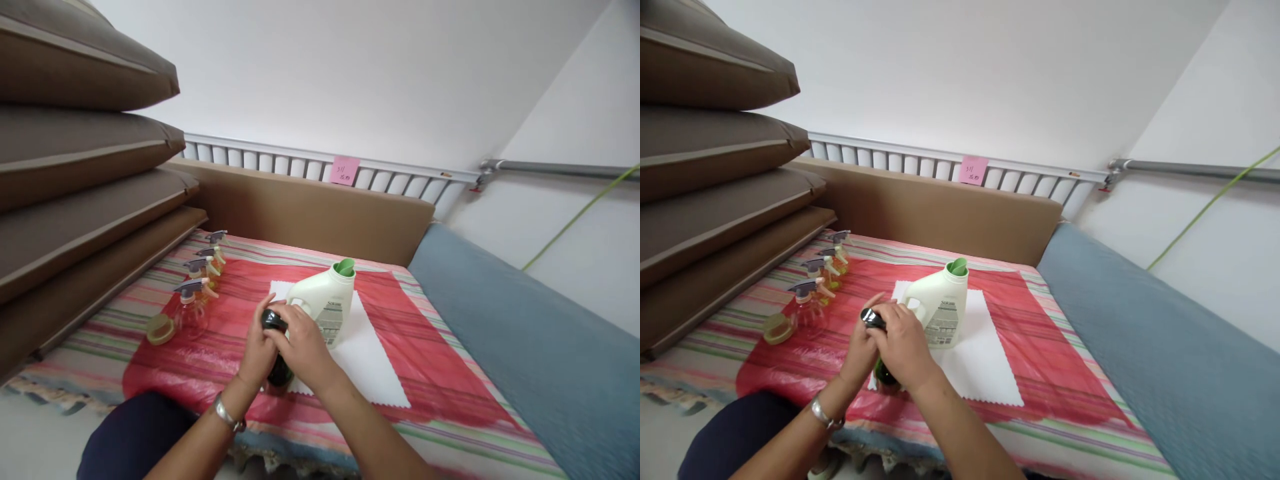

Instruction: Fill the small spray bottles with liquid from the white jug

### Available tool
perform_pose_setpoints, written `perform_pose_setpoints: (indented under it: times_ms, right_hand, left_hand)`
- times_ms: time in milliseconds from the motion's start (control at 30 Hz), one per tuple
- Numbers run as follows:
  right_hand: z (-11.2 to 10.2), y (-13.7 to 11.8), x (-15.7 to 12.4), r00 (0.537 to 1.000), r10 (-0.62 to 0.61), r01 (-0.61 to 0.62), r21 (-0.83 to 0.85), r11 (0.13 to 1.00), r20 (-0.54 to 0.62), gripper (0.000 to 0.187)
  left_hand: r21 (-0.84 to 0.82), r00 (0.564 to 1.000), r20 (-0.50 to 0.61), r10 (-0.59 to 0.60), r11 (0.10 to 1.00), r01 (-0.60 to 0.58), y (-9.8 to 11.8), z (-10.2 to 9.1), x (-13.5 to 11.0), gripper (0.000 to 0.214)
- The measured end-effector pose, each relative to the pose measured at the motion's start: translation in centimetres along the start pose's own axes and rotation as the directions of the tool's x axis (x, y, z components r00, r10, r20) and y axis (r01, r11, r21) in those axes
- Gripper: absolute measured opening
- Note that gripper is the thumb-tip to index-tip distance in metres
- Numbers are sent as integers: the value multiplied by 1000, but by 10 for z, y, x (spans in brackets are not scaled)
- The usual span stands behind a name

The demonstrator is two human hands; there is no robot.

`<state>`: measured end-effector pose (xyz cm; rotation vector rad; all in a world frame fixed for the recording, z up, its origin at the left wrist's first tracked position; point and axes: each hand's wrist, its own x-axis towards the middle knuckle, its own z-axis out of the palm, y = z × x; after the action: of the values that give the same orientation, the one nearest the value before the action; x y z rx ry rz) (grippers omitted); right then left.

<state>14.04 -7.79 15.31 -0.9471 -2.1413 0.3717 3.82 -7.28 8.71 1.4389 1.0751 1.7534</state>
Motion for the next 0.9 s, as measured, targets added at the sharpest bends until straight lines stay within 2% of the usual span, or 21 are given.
perform_pose_setpoints:
  times_ms: [167,233,333,400,433,467,533,600,667,733,800,900]
  right_hand:
    - [-5,-11,9,999,-22,27,122,992,-47,30]
    - [-6,-16,10,999,-37,41,180,983,-25,29]
    - [-7,-18,6,998,-55,57,255,965,-13,30]
    - [-8,-10,1,999,16,-3,284,959,-44,29]
    - [-9,-2,-2,992,107,-81,320,944,-64,29]
    - [-9,7,-4,971,227,-184,373,910,-75,29]
    - [-9,28,-8,884,465,-386,483,786,-49,33]
    - [-6,46,-10,795,606,-510,545,665,4,40]
    - [1,59,-11,758,652,-556,557,617,35,48]
    - [12,67,-9,728,682,-587,572,572,66,55]
    - [25,72,-6,705,703,-606,592,532,91,63]
    - [45,82,3,686,721,-607,628,488,103,67]
  left_hand:
    - [-58,998,-58,17,998,-20,36,-3,12,47]
    - [-15,996,-87,28,999,-29,41,-8,13,46]
    - [109,987,-159,-12,994,30,42,-23,12,30]
    - [203,974,-213,-71,972,116,41,-36,8,22]
    - [233,966,-230,-117,957,171,40,-41,4,21]
    - [242,957,-231,-176,942,232,38,-45,0,23]
    - [158,922,-182,-342,915,371,34,-48,-13,30]
    - [-18,854,-84,-514,858,514,28,-44,-28,42]
    - [-200,775,-7,-632,760,618,22,-36,-40,52]
    - [-324,717,30,-697,671,666,15,-28,-48,55]
    - [-389,686,70,-725,613,688,8,-22,-49,58]
    - [-430,671,163,-724,560,709,-1,-16,-43,63]
